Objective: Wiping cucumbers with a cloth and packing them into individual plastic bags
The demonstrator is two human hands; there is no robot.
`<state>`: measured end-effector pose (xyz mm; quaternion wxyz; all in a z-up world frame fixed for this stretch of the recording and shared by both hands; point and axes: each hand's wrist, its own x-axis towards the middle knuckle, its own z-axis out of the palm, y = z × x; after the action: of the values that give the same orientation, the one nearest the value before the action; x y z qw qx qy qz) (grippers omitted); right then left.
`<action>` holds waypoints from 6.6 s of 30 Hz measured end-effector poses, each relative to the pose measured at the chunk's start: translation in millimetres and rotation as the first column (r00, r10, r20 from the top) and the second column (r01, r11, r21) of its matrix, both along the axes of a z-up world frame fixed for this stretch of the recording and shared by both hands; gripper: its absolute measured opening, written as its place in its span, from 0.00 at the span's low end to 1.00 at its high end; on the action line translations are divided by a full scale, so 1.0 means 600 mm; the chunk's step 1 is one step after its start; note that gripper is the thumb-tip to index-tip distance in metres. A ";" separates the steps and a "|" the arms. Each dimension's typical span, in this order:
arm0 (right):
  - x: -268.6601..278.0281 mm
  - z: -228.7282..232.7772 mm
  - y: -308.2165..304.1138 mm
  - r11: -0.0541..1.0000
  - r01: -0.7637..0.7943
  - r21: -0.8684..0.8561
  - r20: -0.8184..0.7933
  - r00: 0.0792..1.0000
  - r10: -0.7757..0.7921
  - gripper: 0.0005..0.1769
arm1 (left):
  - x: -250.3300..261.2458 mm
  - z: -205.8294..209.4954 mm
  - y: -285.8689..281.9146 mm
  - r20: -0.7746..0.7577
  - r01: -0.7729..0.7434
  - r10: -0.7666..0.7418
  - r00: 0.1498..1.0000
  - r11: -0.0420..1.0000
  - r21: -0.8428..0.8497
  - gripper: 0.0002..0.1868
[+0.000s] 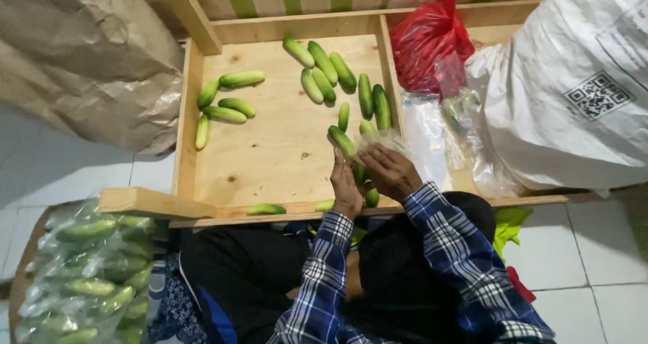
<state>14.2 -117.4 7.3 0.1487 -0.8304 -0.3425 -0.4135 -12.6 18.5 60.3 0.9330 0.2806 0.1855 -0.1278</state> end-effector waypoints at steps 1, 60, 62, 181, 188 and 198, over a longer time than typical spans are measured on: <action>-0.007 0.003 0.006 1.000 -0.023 -0.003 -0.001 1.000 0.023 0.14 | -0.002 -0.009 0.009 -0.001 -0.023 0.023 1.000 1.000 -0.003 0.38; -0.071 -0.048 0.106 0.760 0.117 0.639 -0.591 0.707 0.388 0.23 | -0.054 -0.100 0.076 -0.094 -0.312 0.383 0.919 0.852 0.420 0.30; -0.071 -0.053 0.107 0.722 0.141 0.678 -0.591 0.689 0.420 0.23 | -0.052 -0.130 0.078 -0.103 -0.315 0.396 0.913 0.840 0.441 0.25; -0.113 0.090 0.106 0.854 -0.107 0.509 -0.450 0.813 0.370 0.13 | -0.040 0.019 0.129 0.386 -0.185 -0.102 0.917 0.748 0.637 0.03; -0.084 0.048 0.085 0.954 0.085 0.287 -0.466 0.882 0.061 0.15 | -0.014 0.002 0.149 0.355 -0.106 -0.248 0.901 0.668 0.736 0.02; -0.070 0.028 0.098 0.955 0.189 0.230 -0.445 0.893 -0.070 0.13 | -0.041 -0.016 0.136 0.209 -0.132 -0.354 0.912 0.229 0.964 0.20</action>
<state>-27.6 -58.4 24.0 0.3033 -0.8946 -0.1857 -0.2706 -37.3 100.2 50.7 0.5622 0.8269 0.0153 0.0047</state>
